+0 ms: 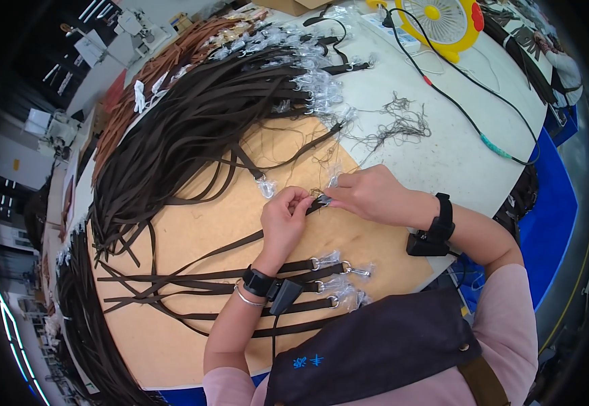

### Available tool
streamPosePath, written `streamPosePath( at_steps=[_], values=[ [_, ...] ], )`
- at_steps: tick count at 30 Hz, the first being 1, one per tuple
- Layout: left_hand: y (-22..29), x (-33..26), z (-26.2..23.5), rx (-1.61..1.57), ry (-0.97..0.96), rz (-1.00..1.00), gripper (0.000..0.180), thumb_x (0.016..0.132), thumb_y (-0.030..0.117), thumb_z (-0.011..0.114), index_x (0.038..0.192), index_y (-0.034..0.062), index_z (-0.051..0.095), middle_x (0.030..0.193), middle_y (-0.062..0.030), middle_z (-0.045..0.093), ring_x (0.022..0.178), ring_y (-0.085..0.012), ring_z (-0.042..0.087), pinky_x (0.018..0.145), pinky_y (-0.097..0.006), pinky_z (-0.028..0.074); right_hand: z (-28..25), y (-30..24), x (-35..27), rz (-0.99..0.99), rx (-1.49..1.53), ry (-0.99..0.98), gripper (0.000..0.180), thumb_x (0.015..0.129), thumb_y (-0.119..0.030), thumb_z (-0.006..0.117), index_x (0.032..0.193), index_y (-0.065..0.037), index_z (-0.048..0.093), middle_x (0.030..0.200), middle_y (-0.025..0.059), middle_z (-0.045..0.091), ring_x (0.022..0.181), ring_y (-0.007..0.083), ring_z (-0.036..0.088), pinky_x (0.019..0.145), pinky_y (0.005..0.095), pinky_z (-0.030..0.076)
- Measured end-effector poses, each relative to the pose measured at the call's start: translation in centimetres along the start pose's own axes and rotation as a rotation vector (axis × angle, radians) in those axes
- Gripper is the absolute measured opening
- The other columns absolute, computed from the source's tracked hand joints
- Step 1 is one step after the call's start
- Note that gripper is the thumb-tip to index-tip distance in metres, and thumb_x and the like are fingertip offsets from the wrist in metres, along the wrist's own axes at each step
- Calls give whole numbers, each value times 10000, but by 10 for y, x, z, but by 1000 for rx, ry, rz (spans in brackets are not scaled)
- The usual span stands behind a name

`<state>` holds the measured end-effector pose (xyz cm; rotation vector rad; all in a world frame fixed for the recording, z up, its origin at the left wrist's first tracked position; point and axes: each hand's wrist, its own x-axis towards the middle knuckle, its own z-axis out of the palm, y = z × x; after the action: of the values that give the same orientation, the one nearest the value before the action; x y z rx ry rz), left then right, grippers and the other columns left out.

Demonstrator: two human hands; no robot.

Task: Attaching metal swivel clips to leather straps and trimming excess thread using nippers.

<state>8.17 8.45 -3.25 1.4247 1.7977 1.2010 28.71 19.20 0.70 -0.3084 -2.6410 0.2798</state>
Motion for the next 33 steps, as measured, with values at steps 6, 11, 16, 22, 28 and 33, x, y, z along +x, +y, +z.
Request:
streamPosePath(
  at_steps=[6,11,16,22,28,33],
  values=[
    [1,-1,-2,17,-70,-24,36,948,-6,647,973,-25,629,863,-7,651,801,-62,602,757,-213,490,7,-1,8,-23,-70,-64,193,881,-272,703,986,-111,709,745,39,587,628,216,647,517,349,492],
    [4,-1,-3,-41,-108,-39,45,948,-8,642,985,-27,625,884,-8,643,818,-65,593,770,-215,482,5,-3,12,-52,-57,-60,166,877,-265,695,920,-104,702,725,49,591,611,227,647,507,357,483],
    [7,-1,-4,-11,-95,-18,39,941,-10,646,969,-31,629,870,-19,648,808,-70,598,756,-221,490,0,-3,16,-39,-76,-127,163,865,-266,695,911,-110,708,706,51,598,617,236,652,508,365,483],
    [5,-1,-2,26,-68,9,36,933,-16,648,958,-36,631,860,-31,658,799,-76,610,750,-228,501,-4,-4,17,-30,-38,-153,154,857,-260,696,913,-118,715,714,53,610,645,252,659,532,377,491],
    [7,0,-3,-1,-67,-10,32,937,-20,639,964,-35,632,867,-32,668,805,-75,618,760,-225,504,0,2,11,38,88,-193,190,889,-286,684,996,-139,739,769,46,649,723,259,672,587,395,505],
    [8,-1,0,-43,-52,14,34,942,-17,638,972,-32,631,869,-26,667,811,-72,621,761,-222,503,-1,-1,9,119,154,-202,219,922,-309,669,1044,-143,744,797,59,663,746,277,674,620,401,512]
  ],
)
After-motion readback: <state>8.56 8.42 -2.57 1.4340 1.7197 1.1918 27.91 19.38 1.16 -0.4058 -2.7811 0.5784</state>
